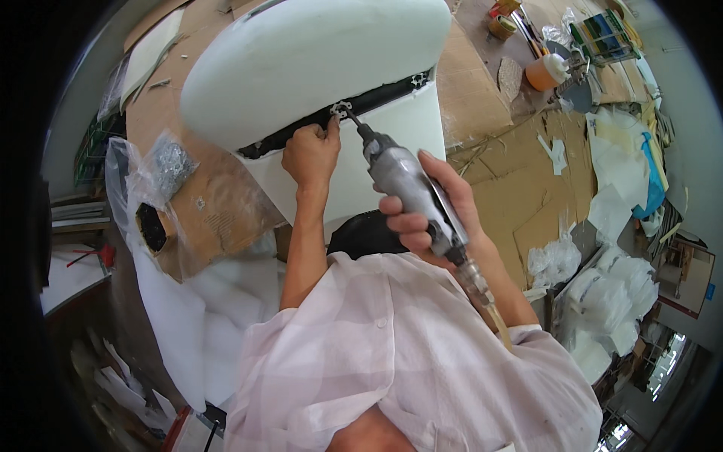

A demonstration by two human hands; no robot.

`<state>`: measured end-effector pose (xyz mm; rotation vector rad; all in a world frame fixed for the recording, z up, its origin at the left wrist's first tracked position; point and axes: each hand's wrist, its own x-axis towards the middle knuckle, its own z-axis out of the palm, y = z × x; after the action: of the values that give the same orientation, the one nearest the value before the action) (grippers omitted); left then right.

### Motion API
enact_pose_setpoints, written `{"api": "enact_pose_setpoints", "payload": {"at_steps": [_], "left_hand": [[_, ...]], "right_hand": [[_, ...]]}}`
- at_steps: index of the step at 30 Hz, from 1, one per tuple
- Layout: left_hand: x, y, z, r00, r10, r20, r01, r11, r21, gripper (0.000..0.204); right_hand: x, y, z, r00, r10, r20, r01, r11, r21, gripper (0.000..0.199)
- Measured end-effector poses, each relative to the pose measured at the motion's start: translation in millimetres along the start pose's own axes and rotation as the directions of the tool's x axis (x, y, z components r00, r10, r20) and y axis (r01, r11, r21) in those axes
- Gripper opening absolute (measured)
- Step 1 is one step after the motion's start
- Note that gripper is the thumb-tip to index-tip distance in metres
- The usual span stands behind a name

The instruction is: The person attaches metal brackets to a white padded chair component using screws and a pneumatic screwdriver.

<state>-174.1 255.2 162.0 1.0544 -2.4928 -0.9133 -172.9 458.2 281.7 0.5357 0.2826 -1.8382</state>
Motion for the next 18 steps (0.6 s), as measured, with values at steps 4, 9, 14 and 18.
{"api": "enact_pose_setpoints", "payload": {"at_steps": [4,9,14,18], "left_hand": [[-13.3,-21.4,5.2,0.997,-0.004,-0.083,-0.029,0.92,-0.392,0.042],[-53.1,-48.5,0.9,0.849,-0.162,0.502,0.524,0.14,-0.84,0.024],[-73.5,-51.1,10.3,0.792,-0.124,0.598,0.607,0.053,-0.793,0.027],[-73.5,-42.1,5.3,0.801,-0.069,0.594,0.598,0.126,-0.792,0.03]], "right_hand": [[-26.0,5.8,-22.4,1.0,-0.007,0.022,0.009,0.993,-0.114,0.057],[-41.1,7.2,-38.7,1.0,0.005,-0.027,-0.011,0.973,-0.231,0.056],[-50.7,8.3,-52.5,0.998,-0.013,-0.054,-0.004,0.952,-0.307,0.052],[-55.7,5.5,-63.1,0.999,-0.017,-0.04,0.003,0.947,-0.321,0.052]]}}
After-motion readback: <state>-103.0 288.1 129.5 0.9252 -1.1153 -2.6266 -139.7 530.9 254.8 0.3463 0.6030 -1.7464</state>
